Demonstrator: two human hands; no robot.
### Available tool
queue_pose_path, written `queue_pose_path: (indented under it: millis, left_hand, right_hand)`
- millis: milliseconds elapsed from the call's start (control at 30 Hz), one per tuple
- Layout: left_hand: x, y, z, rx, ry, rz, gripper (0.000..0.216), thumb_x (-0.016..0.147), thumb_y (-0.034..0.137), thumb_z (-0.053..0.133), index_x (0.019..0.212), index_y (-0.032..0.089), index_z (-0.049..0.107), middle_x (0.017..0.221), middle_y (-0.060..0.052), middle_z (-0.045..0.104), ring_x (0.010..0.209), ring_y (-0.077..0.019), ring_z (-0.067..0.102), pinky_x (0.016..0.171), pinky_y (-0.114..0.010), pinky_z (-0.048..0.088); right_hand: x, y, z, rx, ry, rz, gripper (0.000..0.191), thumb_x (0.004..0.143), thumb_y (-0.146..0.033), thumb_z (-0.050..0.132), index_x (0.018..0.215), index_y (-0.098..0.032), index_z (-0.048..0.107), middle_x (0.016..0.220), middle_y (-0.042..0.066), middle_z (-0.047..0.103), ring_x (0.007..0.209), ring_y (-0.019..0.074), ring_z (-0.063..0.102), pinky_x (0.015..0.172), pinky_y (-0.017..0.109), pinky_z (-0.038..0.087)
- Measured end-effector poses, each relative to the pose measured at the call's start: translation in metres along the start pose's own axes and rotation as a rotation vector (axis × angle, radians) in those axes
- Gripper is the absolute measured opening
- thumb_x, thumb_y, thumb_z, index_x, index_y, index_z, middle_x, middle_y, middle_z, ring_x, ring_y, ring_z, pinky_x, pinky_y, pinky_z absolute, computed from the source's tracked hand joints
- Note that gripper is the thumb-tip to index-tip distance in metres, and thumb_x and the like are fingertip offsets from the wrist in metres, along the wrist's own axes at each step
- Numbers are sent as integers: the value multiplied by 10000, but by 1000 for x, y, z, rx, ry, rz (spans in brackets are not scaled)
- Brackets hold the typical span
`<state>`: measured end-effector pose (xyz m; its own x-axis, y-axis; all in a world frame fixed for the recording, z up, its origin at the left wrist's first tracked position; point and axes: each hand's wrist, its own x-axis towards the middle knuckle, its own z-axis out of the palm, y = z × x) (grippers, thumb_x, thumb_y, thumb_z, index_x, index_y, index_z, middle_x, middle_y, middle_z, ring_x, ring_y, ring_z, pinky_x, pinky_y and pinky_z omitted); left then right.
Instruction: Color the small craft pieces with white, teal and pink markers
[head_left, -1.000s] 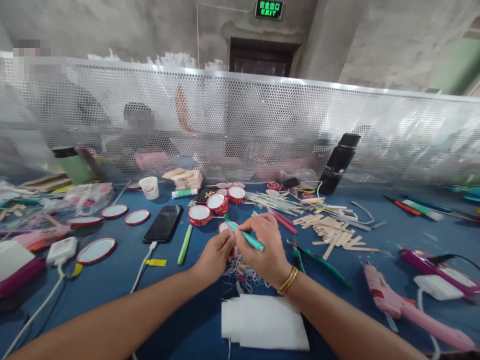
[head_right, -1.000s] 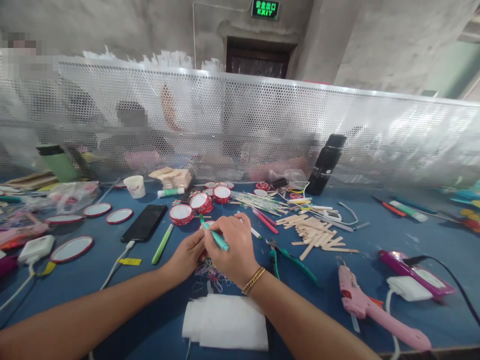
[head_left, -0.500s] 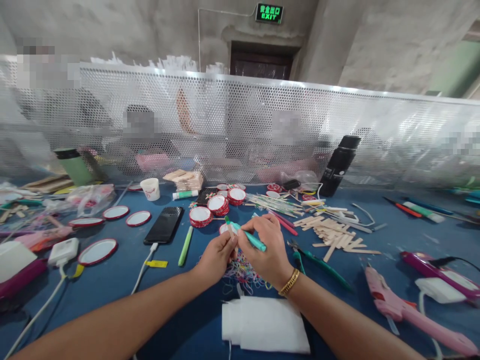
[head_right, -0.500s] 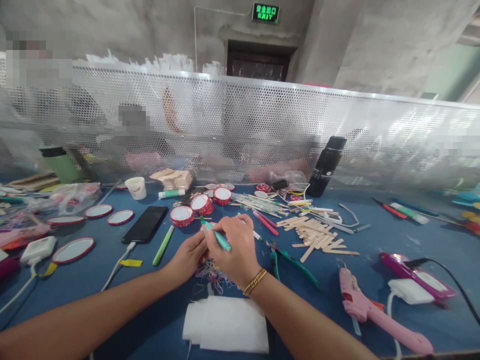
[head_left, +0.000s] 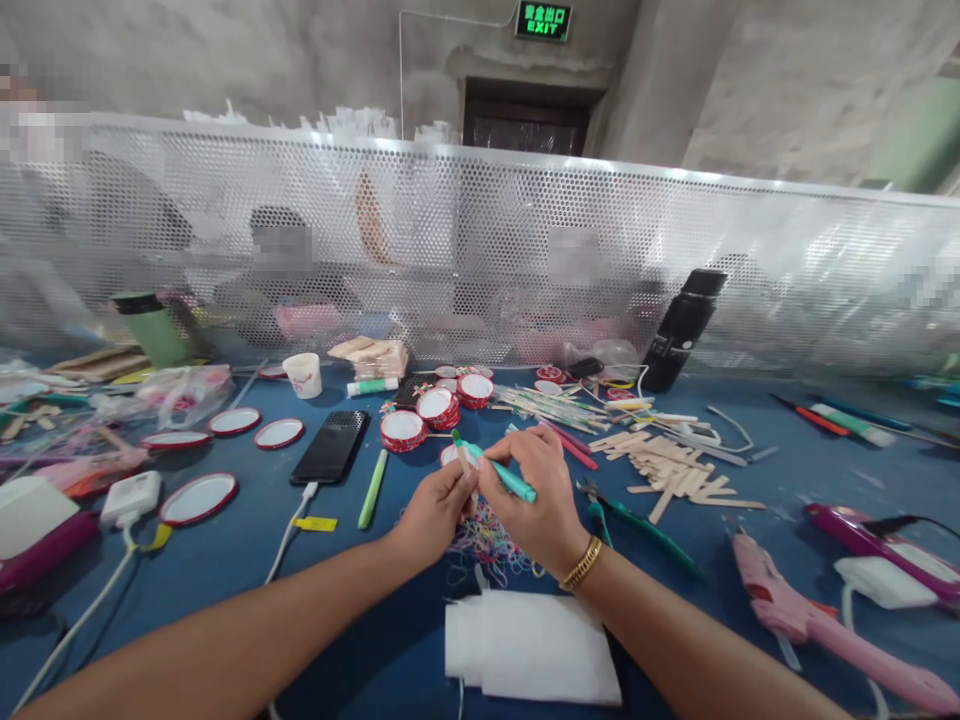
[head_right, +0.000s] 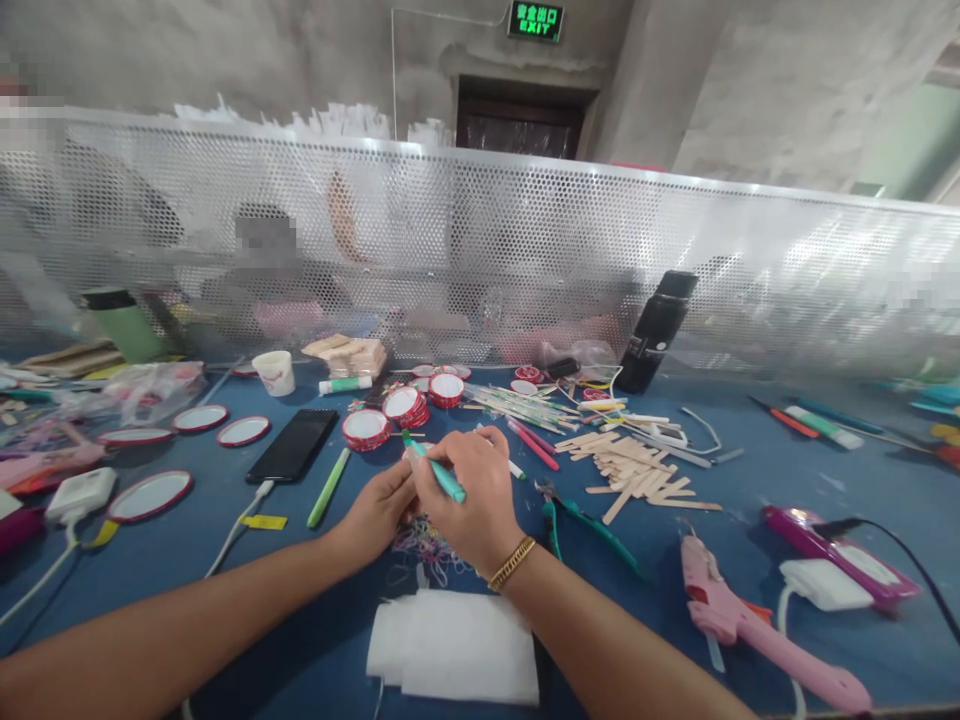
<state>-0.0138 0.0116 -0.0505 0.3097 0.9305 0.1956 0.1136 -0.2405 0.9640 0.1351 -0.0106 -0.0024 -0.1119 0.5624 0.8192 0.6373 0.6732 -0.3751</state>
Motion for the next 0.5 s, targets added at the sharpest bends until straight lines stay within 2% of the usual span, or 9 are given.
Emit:
queue_pose_path:
  millis: [500]
  left_hand:
    - [-1,8,1,-27,-2,-3,524,823,707,504,742,189,479,570,63,409,511,-89,341,481,-232,263]
  right_hand:
    - [0,0,-1,2,-24,-20,128,867,-208,592,746,-216,550,683,-29,628,665,144,579,905,392,347]
